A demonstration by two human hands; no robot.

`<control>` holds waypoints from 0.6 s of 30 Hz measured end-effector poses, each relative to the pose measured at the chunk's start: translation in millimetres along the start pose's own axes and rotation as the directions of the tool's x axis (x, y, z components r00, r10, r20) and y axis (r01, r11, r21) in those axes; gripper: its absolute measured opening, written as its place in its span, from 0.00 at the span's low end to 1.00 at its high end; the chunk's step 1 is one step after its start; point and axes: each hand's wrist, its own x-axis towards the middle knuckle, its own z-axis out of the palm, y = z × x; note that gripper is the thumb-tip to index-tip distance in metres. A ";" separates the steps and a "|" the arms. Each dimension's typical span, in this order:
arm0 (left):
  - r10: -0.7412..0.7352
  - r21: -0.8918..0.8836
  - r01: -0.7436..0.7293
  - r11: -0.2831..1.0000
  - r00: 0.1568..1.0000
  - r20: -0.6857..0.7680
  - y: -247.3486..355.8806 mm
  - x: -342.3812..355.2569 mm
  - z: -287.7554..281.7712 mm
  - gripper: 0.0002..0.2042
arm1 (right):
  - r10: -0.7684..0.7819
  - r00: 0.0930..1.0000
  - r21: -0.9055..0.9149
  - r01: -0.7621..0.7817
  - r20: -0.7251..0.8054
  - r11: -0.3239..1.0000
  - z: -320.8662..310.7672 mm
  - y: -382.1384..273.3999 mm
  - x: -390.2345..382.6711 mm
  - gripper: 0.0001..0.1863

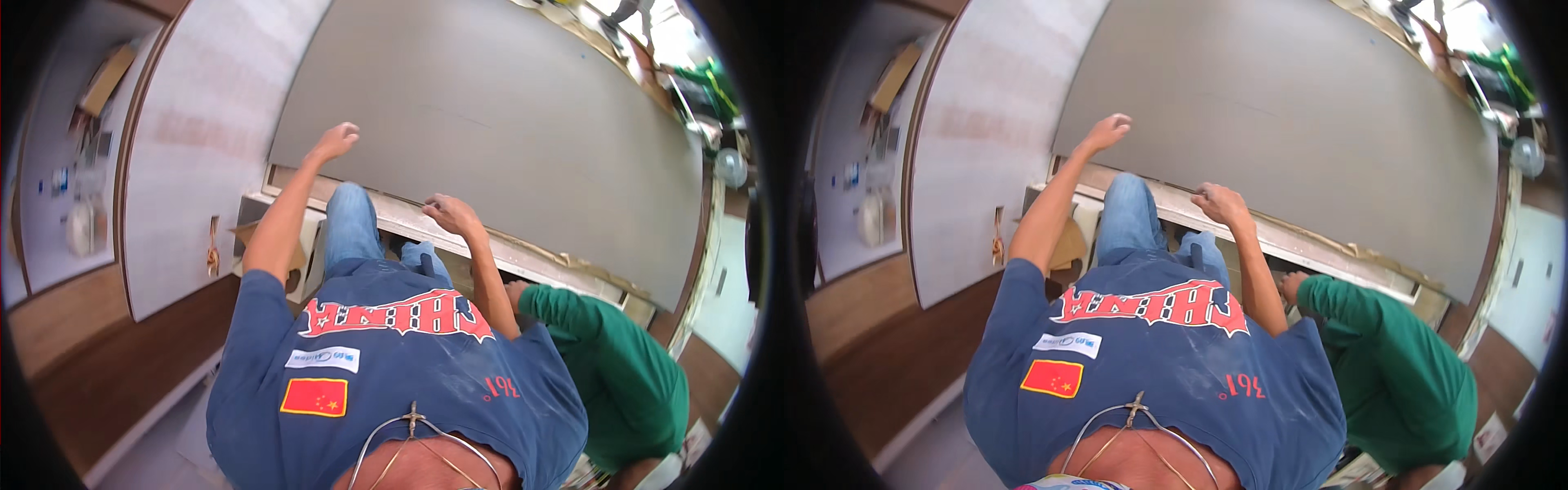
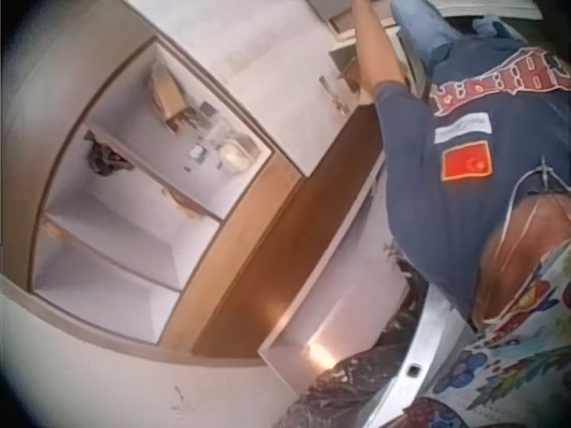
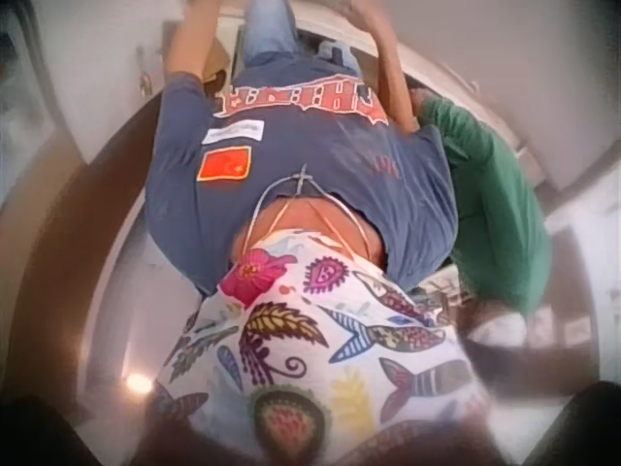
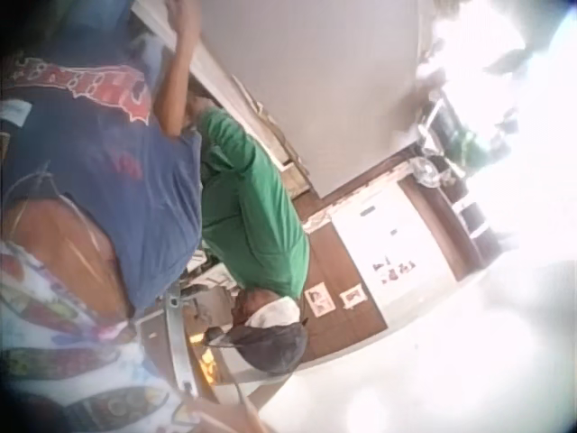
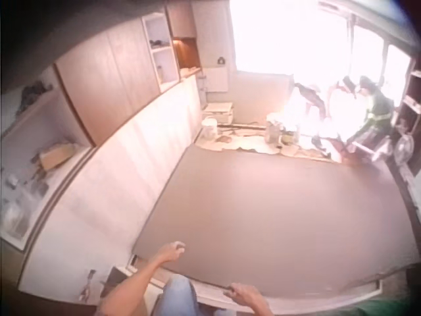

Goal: The person positions and aligns large grey panels onto a curved wall structure. They use a tape measure to mark measurements on the panels and a pencil to make marks. The person works alongside another individual in a construction setting.

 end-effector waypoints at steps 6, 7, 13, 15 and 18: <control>0.060 -0.051 -0.066 0.997 0.990 -0.126 2.2 4.7 23.9 0.18 | 0.063 0.995 0.074 -0.057 -0.080 0.996 -1.5 31.9 -18.7 0.20; -0.010 -0.182 -0.021 0.983 0.986 -0.168 -24.8 2.5 29.3 0.18 | 0.068 0.993 0.081 -0.061 -0.096 0.995 -1.7 39.9 -24.9 0.20; -0.278 -0.380 0.272 0.884 0.960 0.040 -41.7 -6.3 51.7 0.18 | 0.194 0.959 0.150 -0.165 -0.207 0.975 -23.1 64.3 -46.9 0.21; -0.288 -0.295 0.333 0.896 0.939 0.187 -37.4 -3.1 74.5 0.17 | 0.224 0.935 0.212 -0.168 -0.274 0.963 -22.8 73.3 -56.3 0.21; -0.311 -0.105 0.382 0.918 0.858 0.410 -37.2 8.7 109.2 0.17 | 0.269 0.869 0.344 -0.123 -0.416 0.931 -12.9 94.1 -62.3 0.20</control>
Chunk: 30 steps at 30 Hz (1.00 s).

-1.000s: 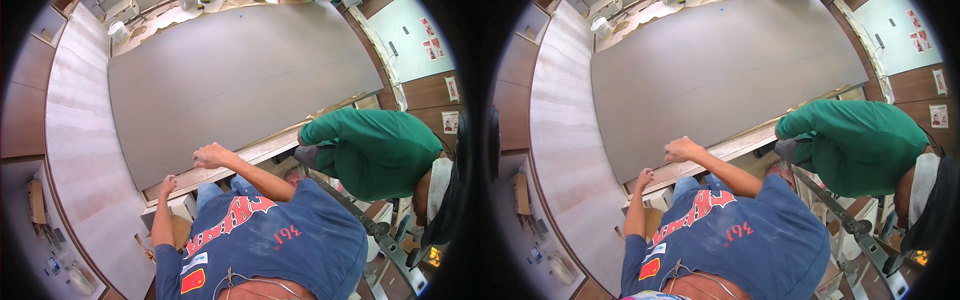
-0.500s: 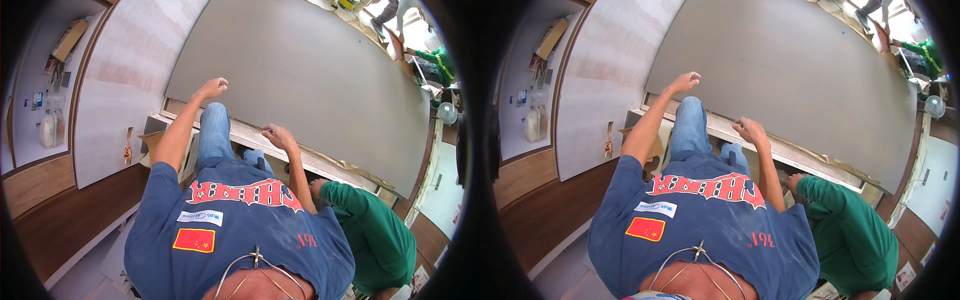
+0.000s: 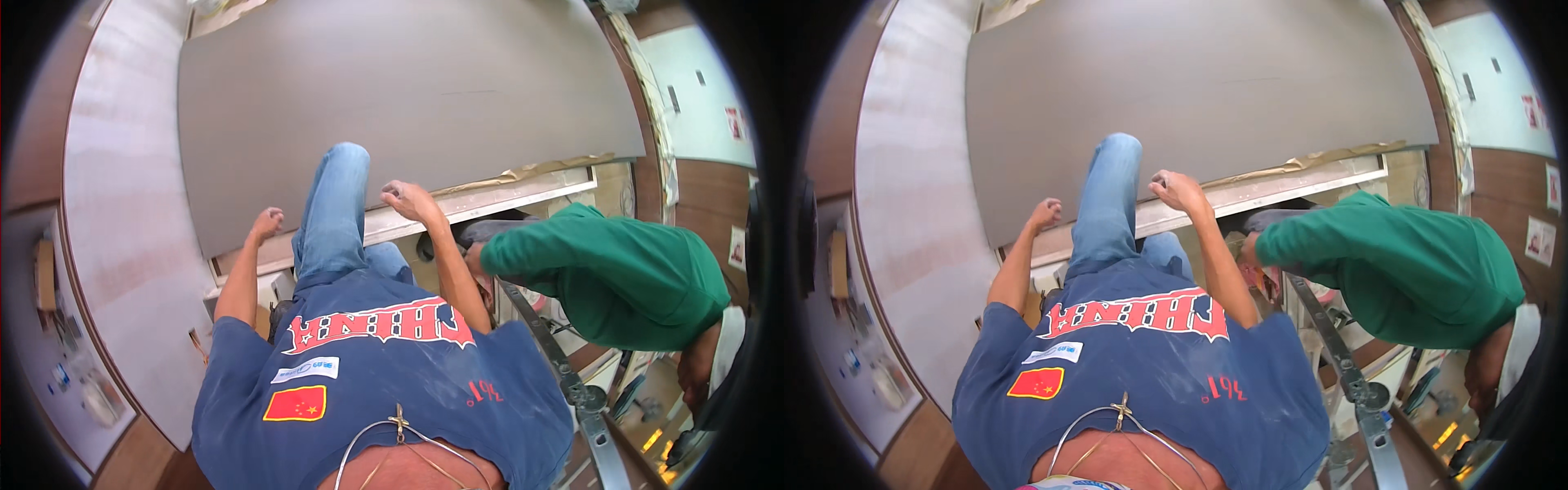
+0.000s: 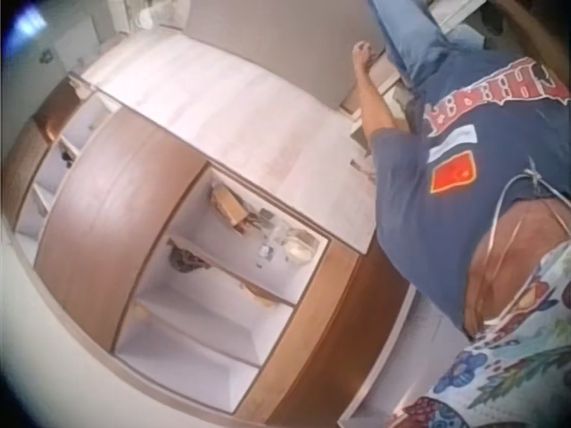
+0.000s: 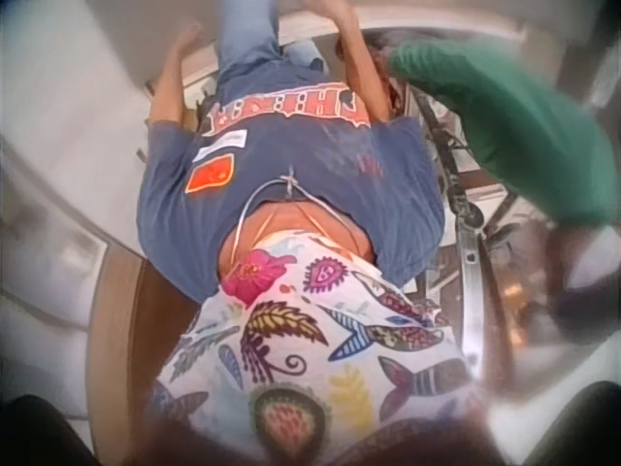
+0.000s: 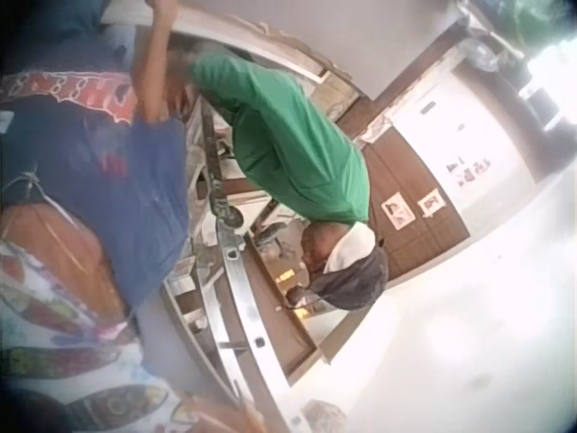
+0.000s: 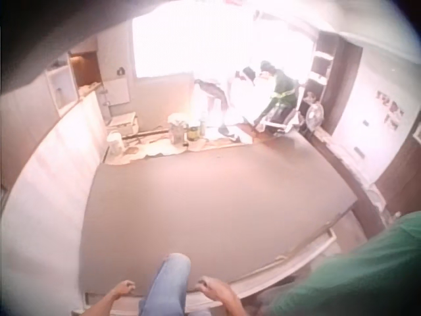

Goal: The person positions and aligns large grey panels onto a curved wall structure. They use a tape measure to mark measurements on the panels and a pencil to make marks. The person works alongside another individual in a construction setting.

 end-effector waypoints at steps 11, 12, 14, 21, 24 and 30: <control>0.364 0.169 -0.398 0.902 0.910 0.199 143.4 123.8 88.6 0.17 | 0.294 0.936 0.349 -0.215 -0.193 0.912 74.4 85.2 -19.9 0.24; 0.369 0.166 -0.406 0.899 0.904 0.216 149.5 133.2 92.3 0.17 | 0.305 0.929 0.379 -0.210 -0.209 0.901 82.4 89.8 -16.4 0.24; 0.393 0.202 -0.439 0.876 0.891 0.228 145.0 153.1 93.6 0.17 | 0.321 0.916 0.404 -0.207 -0.240 0.891 94.5 92.8 -11.4 0.24; 0.059 0.454 -0.191 0.870 0.956 0.289 85.8 185.6 52.1 0.18 | 0.327 0.892 0.554 -0.108 -0.313 0.825 132.6 100.6 18.2 0.24; -0.070 0.532 -0.149 0.833 0.927 0.369 87.4 212.8 25.0 0.19 | 0.382 0.860 0.567 -0.139 -0.337 0.812 136.0 121.8 59.4 0.23; 0.238 0.519 -0.278 0.809 0.961 0.143 119.2 318.3 -14.9 0.17 | 0.409 0.859 0.633 -0.136 -0.308 0.762 139.8 170.4 190.0 0.22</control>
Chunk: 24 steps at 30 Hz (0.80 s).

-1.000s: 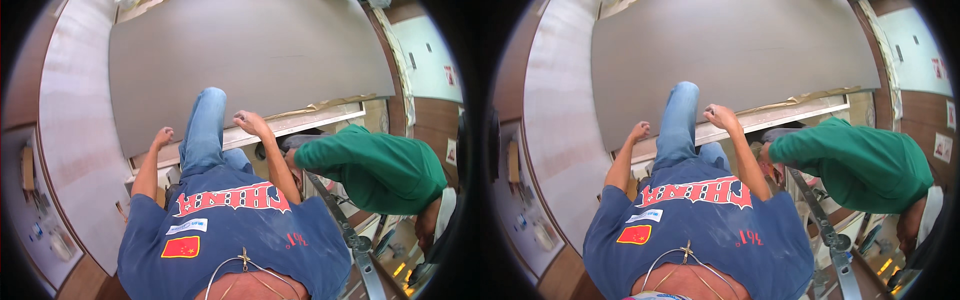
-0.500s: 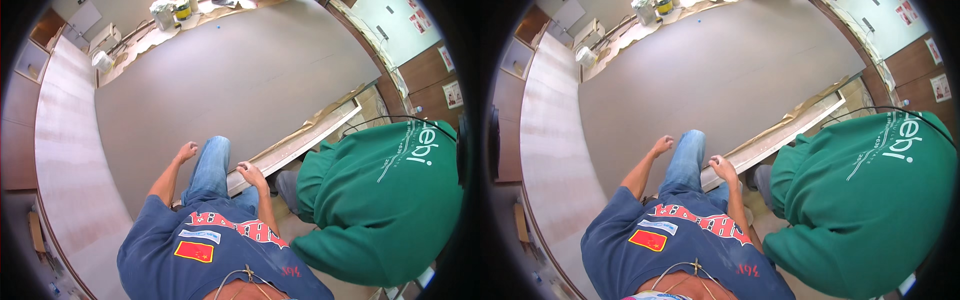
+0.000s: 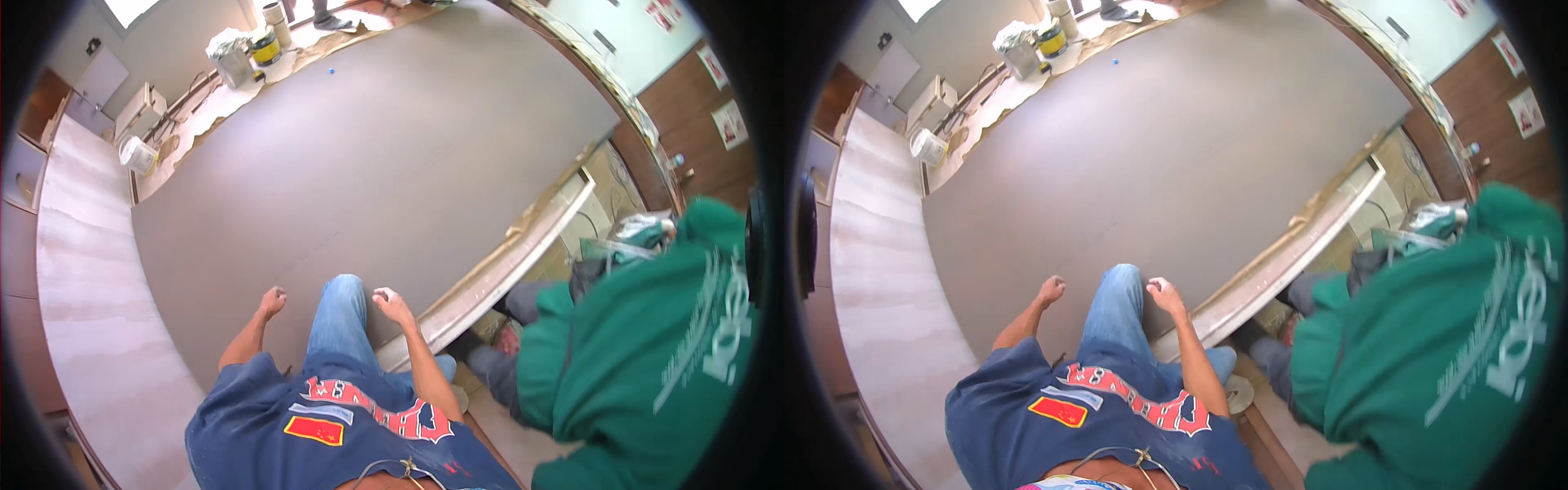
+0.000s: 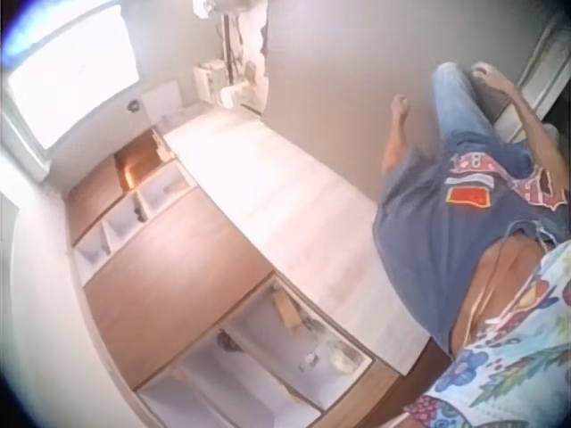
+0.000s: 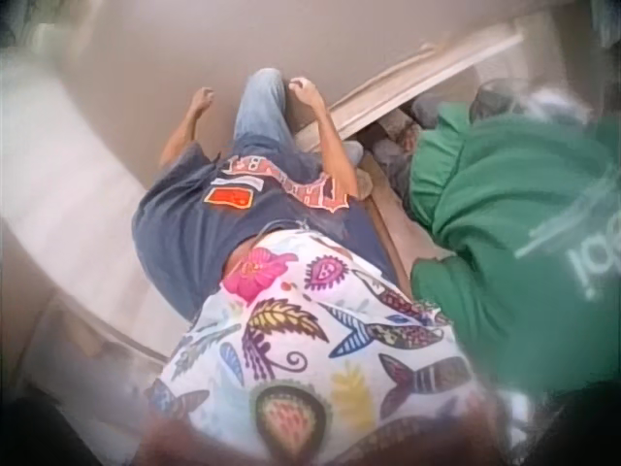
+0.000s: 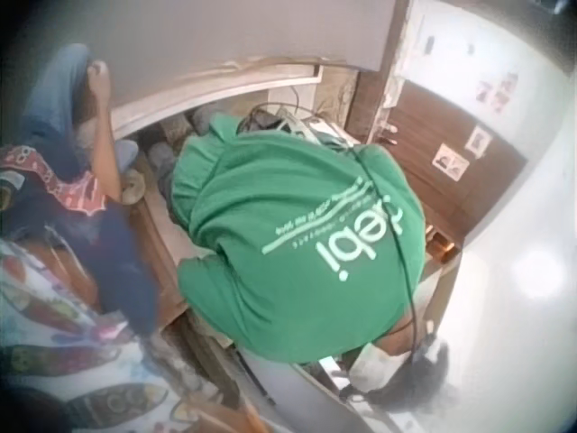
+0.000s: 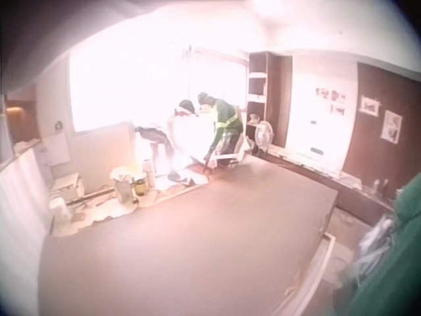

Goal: The person positions and aligns large grey panels onto a curved wall structure. They use a tape measure to mark measurements on the panels and a pencil to make marks. The person works alongside another individual in a construction setting.

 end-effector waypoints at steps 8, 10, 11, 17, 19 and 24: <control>0.311 0.092 -0.315 0.945 0.770 -0.557 97.0 216.8 -52.0 0.13 | -0.130 0.971 -0.503 0.010 -0.203 0.864 -23.7 -2.5 192.1 0.25; 0.322 0.168 -0.281 0.945 0.705 -0.632 99.7 270.9 -79.6 0.14 | -0.184 0.964 -0.561 0.047 -0.190 0.826 -30.0 -48.8 248.0 0.26; 0.318 0.202 -0.246 0.948 0.678 -0.662 110.8 293.2 -98.4 0.14 | -0.220 0.957 -0.588 0.071 -0.186 0.806 -34.0 -70.8 273.9 0.26; 0.094 0.131 0.008 0.991 0.656 -0.749 120.4 385.0 -192.5 0.20 | -0.194 0.977 -0.740 0.062 -0.093 0.670 -13.4 -190.1 417.5 0.30; -0.036 0.038 0.090 0.995 0.702 -0.712 110.8 402.2 -195.3 0.22 | -0.166 0.984 -0.765 0.059 -0.064 0.641 0.3 -211.5 454.2 0.31; 0.135 0.307 0.181 0.934 0.617 -0.775 105.9 419.3 -176.0 0.25 | -0.152 0.982 -0.864 -0.019 -0.110 0.503 31.7 -228.7 530.5 0.42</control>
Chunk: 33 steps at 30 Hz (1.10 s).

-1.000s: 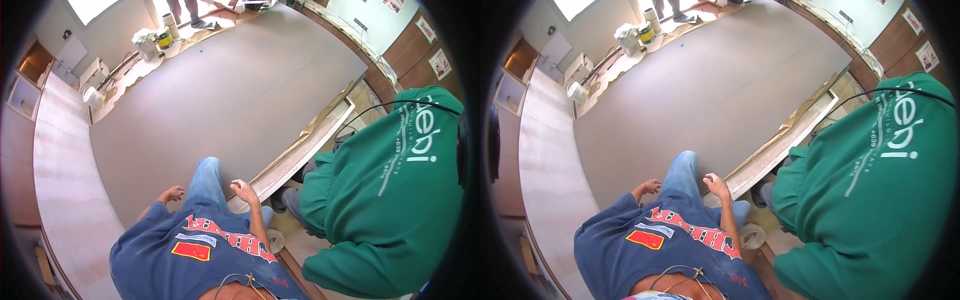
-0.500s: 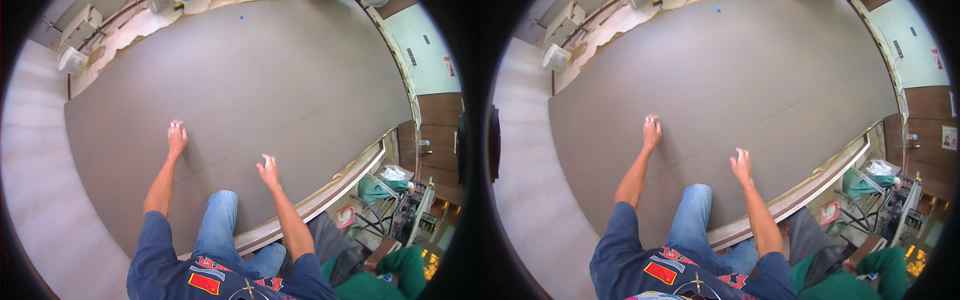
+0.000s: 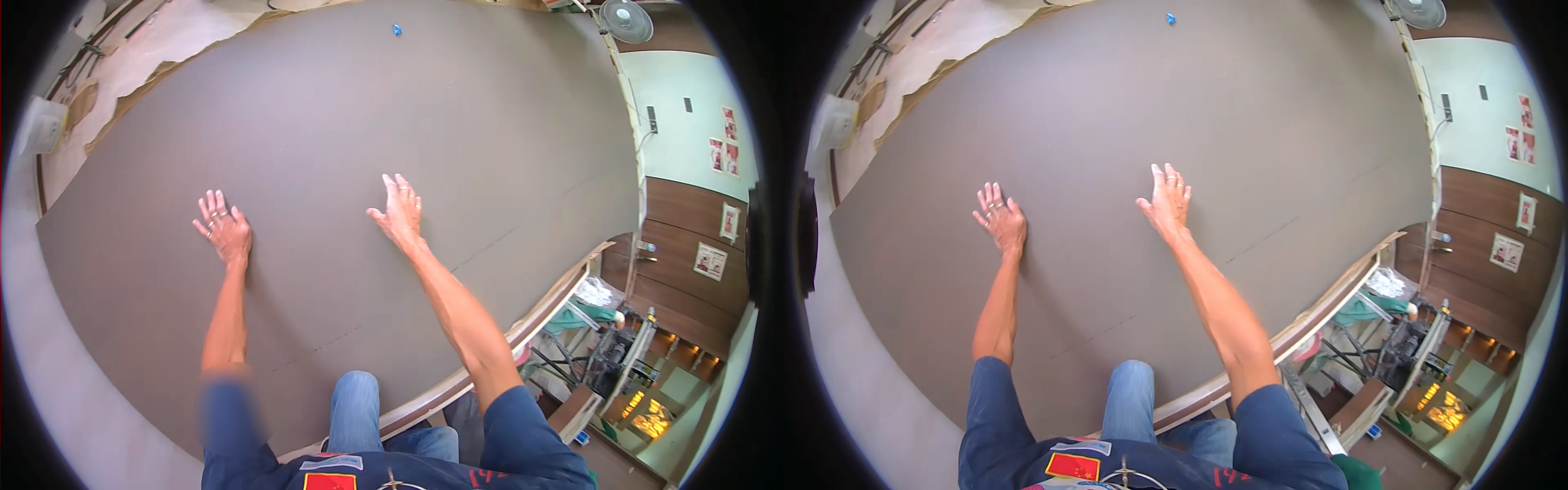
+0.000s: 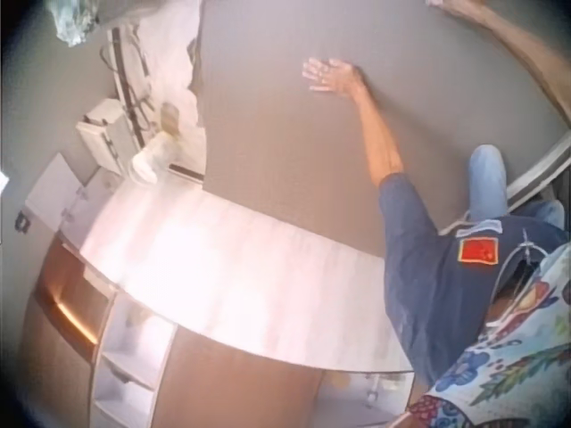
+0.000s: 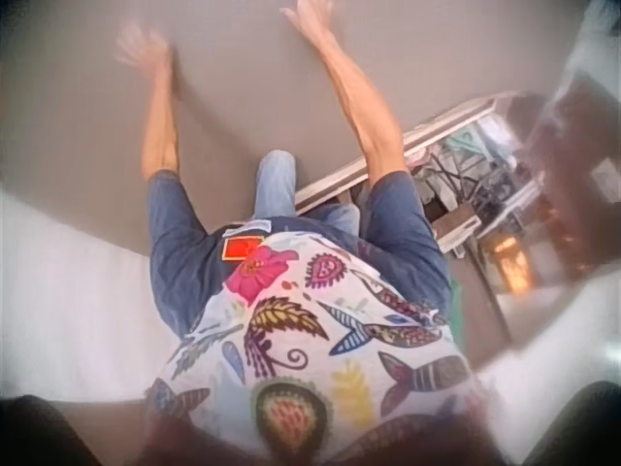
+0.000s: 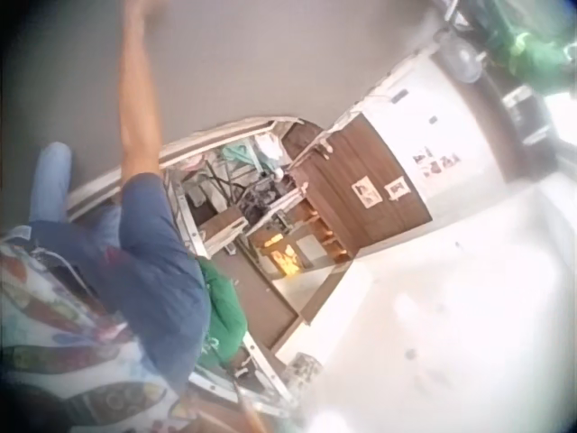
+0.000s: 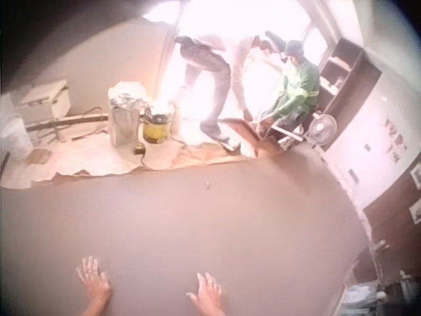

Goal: The person positions and aligns large grey panels onto a curved wall structure. They use a tape measure to mark measurements on the panels and a pencil to make marks. The person works alongside another individual in a construction setting.

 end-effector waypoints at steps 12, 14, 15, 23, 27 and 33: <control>-0.034 -0.064 0.039 0.997 0.996 0.082 3.3 4.4 -20.9 0.28 | 0.291 0.871 0.102 -0.357 0.395 0.929 22.7 -60.8 18.7 0.75; -0.037 -0.066 0.044 0.997 0.994 0.099 2.5 6.8 -21.4 0.29 | 0.309 0.886 0.099 -0.362 0.347 0.927 27.5 -68.1 16.3 0.74; -0.041 -0.066 0.049 0.997 0.992 0.118 2.0 6.8 -21.8 0.29 | 0.315 0.893 0.095 -0.362 0.322 0.927 28.6 -70.4 16.0 0.74; -0.049 -0.103 0.064 0.993 0.989 0.143 -0.5 11.1 -27.2 0.30 | 0.346 0.874 -0.020 -0.362 0.342 0.932 32.1 -77.8 19.6 0.71; -0.057 -0.129 0.074 0.989 0.990 0.133 0.2 11.0 -24.2 0.30 | 0.340 0.873 -0.035 -0.350 0.350 0.936 31.0 -76.2 22.8 0.73; -0.047 -0.143 0.064 0.988 0.992 0.120 -7.7 10.4 -19.9 0.30 | 0.335 0.869 -0.092 -0.324 0.364 0.942 35.8 -77.1 25.4 0.76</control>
